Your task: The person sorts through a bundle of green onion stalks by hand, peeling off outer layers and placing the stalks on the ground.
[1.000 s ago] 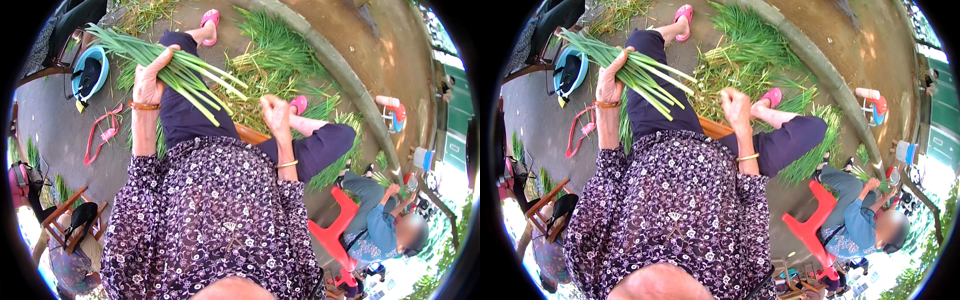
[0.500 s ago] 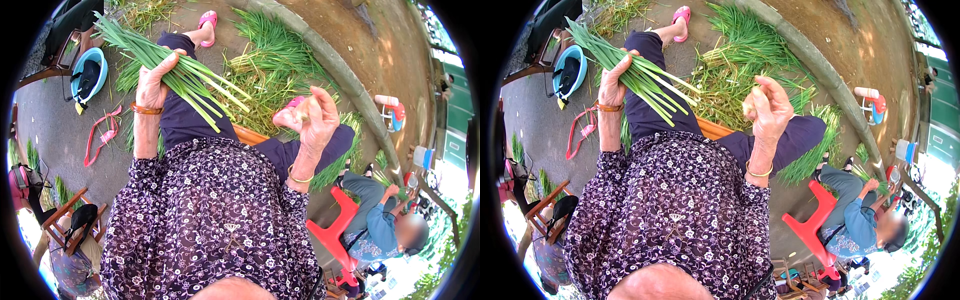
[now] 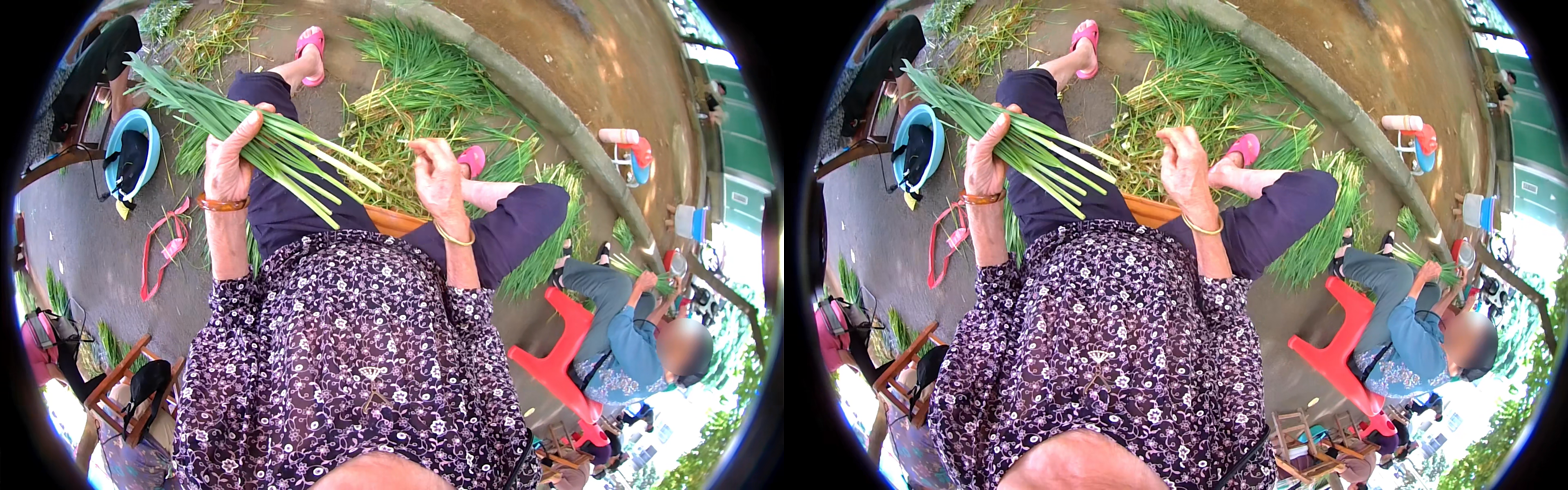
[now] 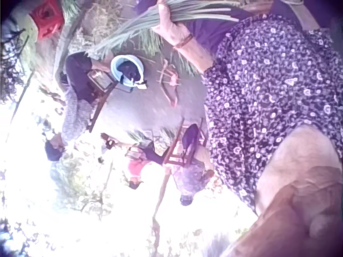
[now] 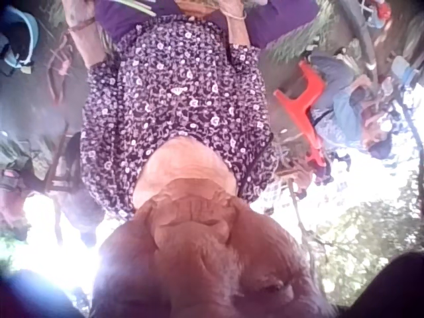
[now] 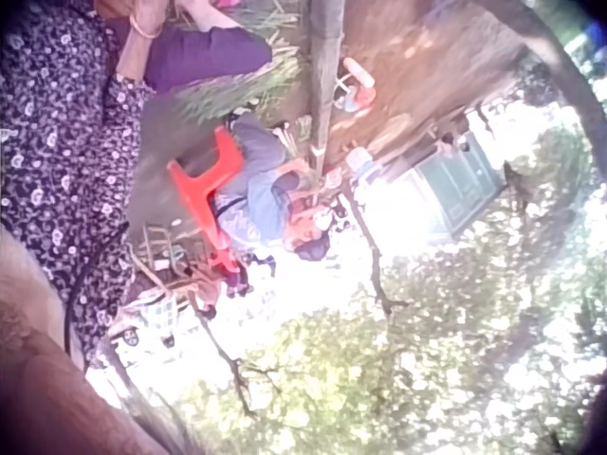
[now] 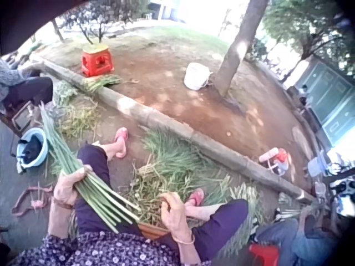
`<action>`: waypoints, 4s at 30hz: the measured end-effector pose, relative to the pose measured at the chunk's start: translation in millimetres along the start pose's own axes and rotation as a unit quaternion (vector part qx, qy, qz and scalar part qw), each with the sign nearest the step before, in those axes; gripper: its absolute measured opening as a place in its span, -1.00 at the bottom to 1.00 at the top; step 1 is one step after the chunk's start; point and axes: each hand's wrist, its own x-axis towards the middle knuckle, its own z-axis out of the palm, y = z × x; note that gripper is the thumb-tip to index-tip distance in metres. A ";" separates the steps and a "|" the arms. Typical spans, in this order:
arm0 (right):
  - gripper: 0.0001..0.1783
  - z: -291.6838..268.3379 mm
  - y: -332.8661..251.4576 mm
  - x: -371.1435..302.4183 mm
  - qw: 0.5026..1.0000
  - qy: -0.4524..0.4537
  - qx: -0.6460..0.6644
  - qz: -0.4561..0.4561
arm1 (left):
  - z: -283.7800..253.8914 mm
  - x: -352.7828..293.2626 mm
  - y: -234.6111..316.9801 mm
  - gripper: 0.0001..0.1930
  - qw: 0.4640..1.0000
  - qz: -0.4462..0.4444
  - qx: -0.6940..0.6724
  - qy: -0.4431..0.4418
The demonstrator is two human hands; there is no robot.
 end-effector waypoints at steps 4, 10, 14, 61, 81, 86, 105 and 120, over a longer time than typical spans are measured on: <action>-0.82 -38.0 -53.0 8.7 0.969 -0.007 0.209 0.130 | -0.7 -1.1 -2.2 -0.71 1.000 -0.015 -0.009 0.002; -0.80 -45.9 -40.9 3.5 0.871 -0.134 0.435 0.186 | 6.9 -2.7 -4.2 -0.69 0.998 -0.040 -0.037 -0.018; -0.82 -19.6 -3.0 -9.2 0.973 -0.025 0.098 0.208 | 28.0 -4.0 -1.4 -0.65 0.996 -0.066 -0.027 -0.060; -0.72 -9.1 -67.6 -16.1 0.625 -0.296 0.664 0.285 | 55.0 1.6 -21.6 -0.67 0.965 -0.174 0.038 -0.194; -0.54 -28.2 -64.5 -19.8 0.596 -0.210 0.731 0.257 | 49.3 3.5 -23.4 -0.79 0.966 -0.200 -0.029 -0.162; -0.59 -25.9 -56.8 -22.9 0.563 -0.230 0.762 0.224 | 45.6 3.4 -21.3 -0.75 0.963 -0.213 -0.023 -0.164; -0.75 -5.2 -58.2 -24.4 0.734 -0.145 0.546 0.376 | 39.5 10.2 -30.2 -0.78 0.970 -0.203 0.015 -0.133; -0.70 3.4 -77.2 -18.7 0.729 -0.236 0.514 0.385 | 48.1 6.9 -37.2 -0.76 0.976 -0.169 0.079 -0.110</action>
